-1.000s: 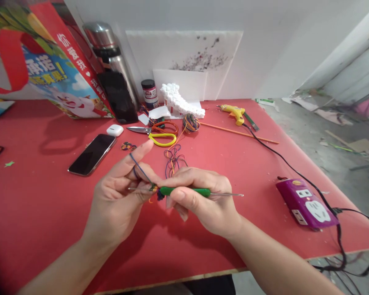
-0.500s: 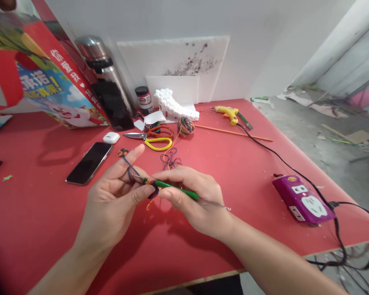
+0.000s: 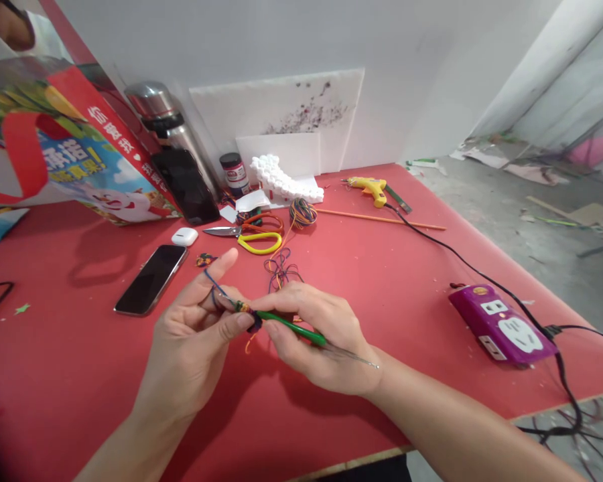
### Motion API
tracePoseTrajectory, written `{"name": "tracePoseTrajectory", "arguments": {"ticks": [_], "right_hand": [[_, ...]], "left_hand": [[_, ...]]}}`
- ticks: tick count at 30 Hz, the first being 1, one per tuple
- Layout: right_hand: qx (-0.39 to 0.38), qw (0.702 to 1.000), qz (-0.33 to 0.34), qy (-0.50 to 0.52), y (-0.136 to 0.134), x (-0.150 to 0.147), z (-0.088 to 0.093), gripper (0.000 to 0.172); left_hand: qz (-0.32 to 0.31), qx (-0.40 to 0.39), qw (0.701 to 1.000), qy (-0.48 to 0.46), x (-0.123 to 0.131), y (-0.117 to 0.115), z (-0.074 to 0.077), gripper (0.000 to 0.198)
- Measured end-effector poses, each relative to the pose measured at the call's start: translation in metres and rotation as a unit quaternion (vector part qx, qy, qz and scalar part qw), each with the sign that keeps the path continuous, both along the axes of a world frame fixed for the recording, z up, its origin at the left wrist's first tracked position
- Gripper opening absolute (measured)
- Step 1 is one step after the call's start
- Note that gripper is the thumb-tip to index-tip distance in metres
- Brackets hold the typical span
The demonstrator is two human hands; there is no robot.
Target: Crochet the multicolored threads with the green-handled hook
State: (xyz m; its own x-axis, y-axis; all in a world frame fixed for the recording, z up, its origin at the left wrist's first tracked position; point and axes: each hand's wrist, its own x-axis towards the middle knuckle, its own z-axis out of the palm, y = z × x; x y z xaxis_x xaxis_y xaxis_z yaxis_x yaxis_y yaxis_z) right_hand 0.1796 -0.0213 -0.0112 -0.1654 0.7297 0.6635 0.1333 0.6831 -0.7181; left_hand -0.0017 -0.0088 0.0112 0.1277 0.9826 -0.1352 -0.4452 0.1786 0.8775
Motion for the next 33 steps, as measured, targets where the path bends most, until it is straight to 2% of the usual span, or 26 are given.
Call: {"name": "tracePoseTrajectory", "arguments": {"ticks": [17, 22, 28, 33], "right_hand": [[-0.077, 0.995, -0.055, 0.005, -0.0031, -0.0014, -0.0064, 0.015], [-0.059, 0.997, -0.057, 0.005, -0.0036, -0.0019, -0.0095, 0.017], [-0.03, 0.998, -0.056, -0.021, -0.0026, -0.0013, -0.0041, 0.025], [-0.019, 0.998, -0.047, -0.027, -0.0004, -0.0008, -0.0023, 0.022]], "left_hand": [[-0.019, 0.021, 0.999, 0.033, 0.0009, -0.0024, -0.0025, 0.066], [-0.008, 0.032, 0.998, 0.062, 0.0008, -0.0045, -0.0026, 0.068], [-0.004, 0.042, 0.996, 0.075, 0.0, -0.0063, -0.0024, 0.068], [0.001, 0.029, 0.996, 0.081, 0.0007, -0.0056, -0.0032, 0.069]]}}
